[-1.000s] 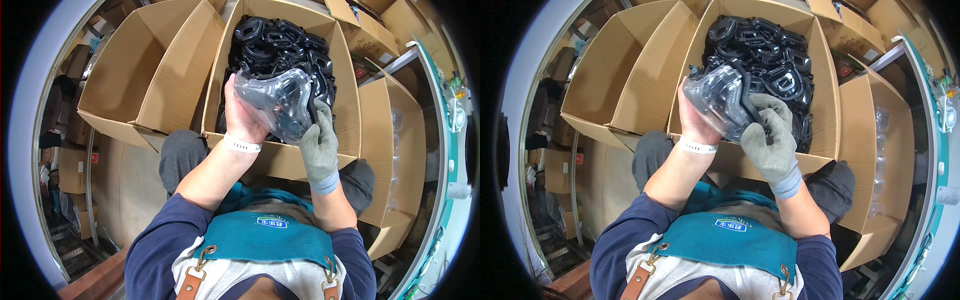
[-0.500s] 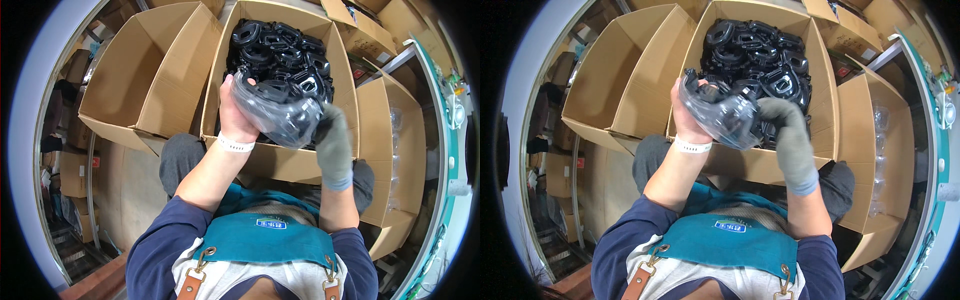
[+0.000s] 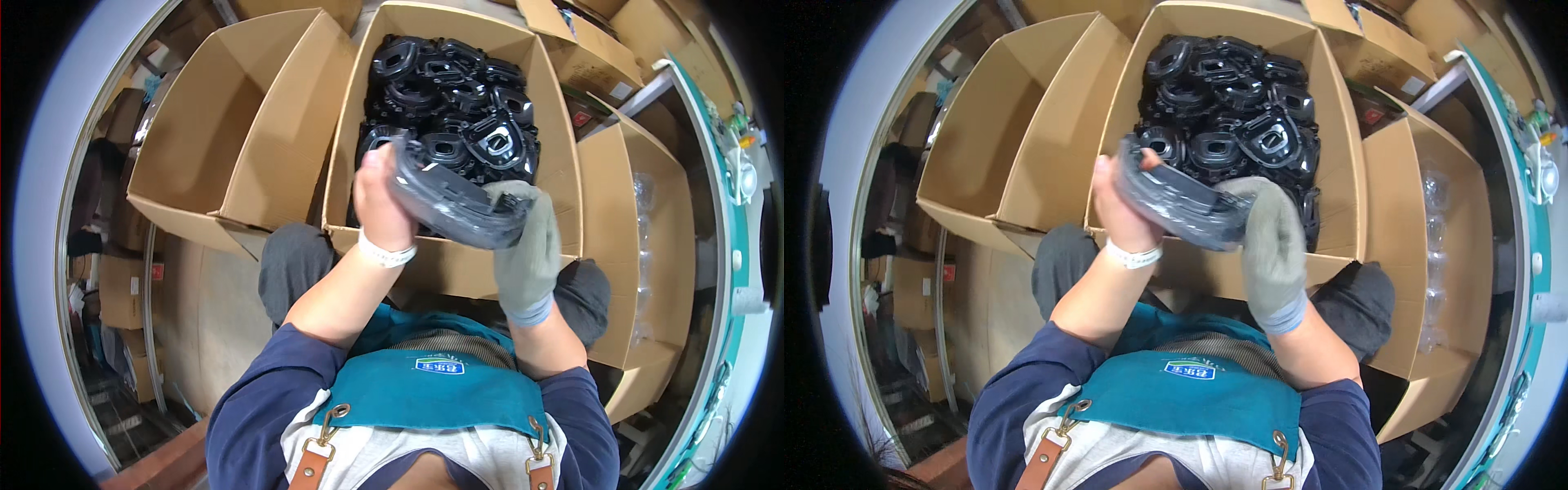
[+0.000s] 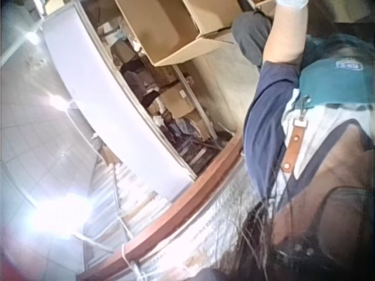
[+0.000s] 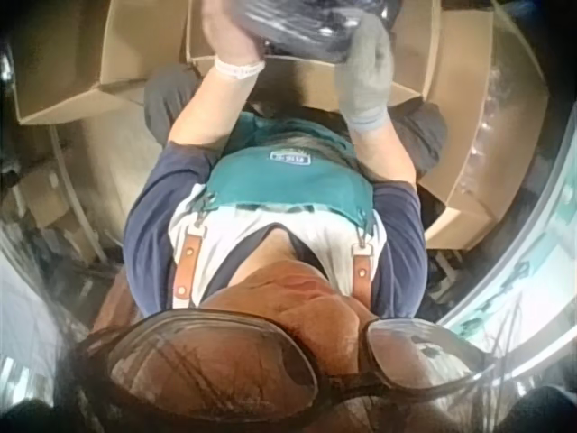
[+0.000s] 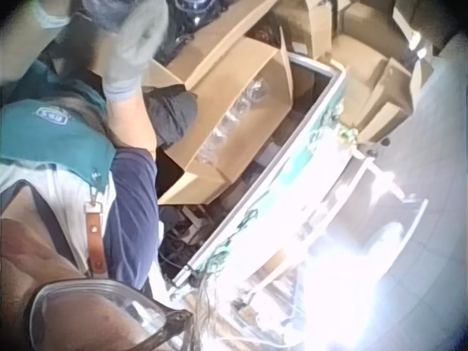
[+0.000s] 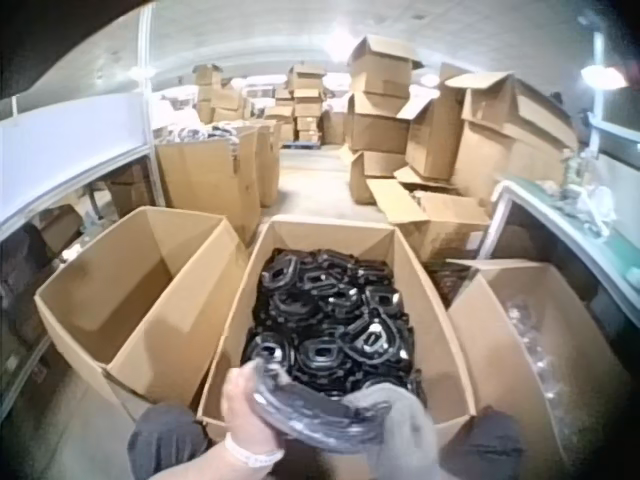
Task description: Inspecting black plastic housing components and sorting them into cardboard boxes.
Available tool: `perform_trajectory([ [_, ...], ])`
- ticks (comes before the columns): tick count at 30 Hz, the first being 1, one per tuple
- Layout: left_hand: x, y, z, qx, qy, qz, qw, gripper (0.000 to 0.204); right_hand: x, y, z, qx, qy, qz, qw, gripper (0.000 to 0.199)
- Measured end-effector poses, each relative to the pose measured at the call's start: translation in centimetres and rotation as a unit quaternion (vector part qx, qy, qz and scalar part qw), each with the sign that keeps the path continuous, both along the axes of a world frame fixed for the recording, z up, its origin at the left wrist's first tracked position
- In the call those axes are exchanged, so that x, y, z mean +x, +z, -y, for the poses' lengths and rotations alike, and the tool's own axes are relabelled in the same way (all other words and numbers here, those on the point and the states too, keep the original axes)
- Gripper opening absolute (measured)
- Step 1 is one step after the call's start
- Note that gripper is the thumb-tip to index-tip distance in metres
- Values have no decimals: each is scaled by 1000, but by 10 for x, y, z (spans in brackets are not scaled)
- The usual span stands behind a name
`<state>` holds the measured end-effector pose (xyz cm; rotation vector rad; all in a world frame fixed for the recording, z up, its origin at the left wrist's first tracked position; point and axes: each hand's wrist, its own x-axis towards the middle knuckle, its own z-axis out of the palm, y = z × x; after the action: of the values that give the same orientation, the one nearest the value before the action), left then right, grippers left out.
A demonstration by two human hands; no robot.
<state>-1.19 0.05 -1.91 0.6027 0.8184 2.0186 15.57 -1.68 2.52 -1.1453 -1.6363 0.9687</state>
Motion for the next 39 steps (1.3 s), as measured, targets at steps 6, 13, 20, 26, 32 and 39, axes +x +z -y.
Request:
perform_trajectory([
  [6,-119,46,9,21,329,-192,924,42,36,-16,-3,224,106,-170,954,79],
  [13,-408,-58,-2,-462,199,-683,530,49,187,-5,9,197,-143,204,948,47],
  [20,-477,-127,-1,-567,-11,-385,728,37,383,-32,-39,-139,-443,-138,875,59],
  [26,-373,-80,-36,-422,22,-481,768,50,446,-82,-86,-280,-482,-381,738,80],
  [32,-239,-65,-41,-570,114,-749,318,48,500,-151,-143,-360,-392,-411,740,85],
  [39,-256,-77,-38,-580,152,-758,259,48,500,-177,-189,-443,-444,-290,723,129],
])
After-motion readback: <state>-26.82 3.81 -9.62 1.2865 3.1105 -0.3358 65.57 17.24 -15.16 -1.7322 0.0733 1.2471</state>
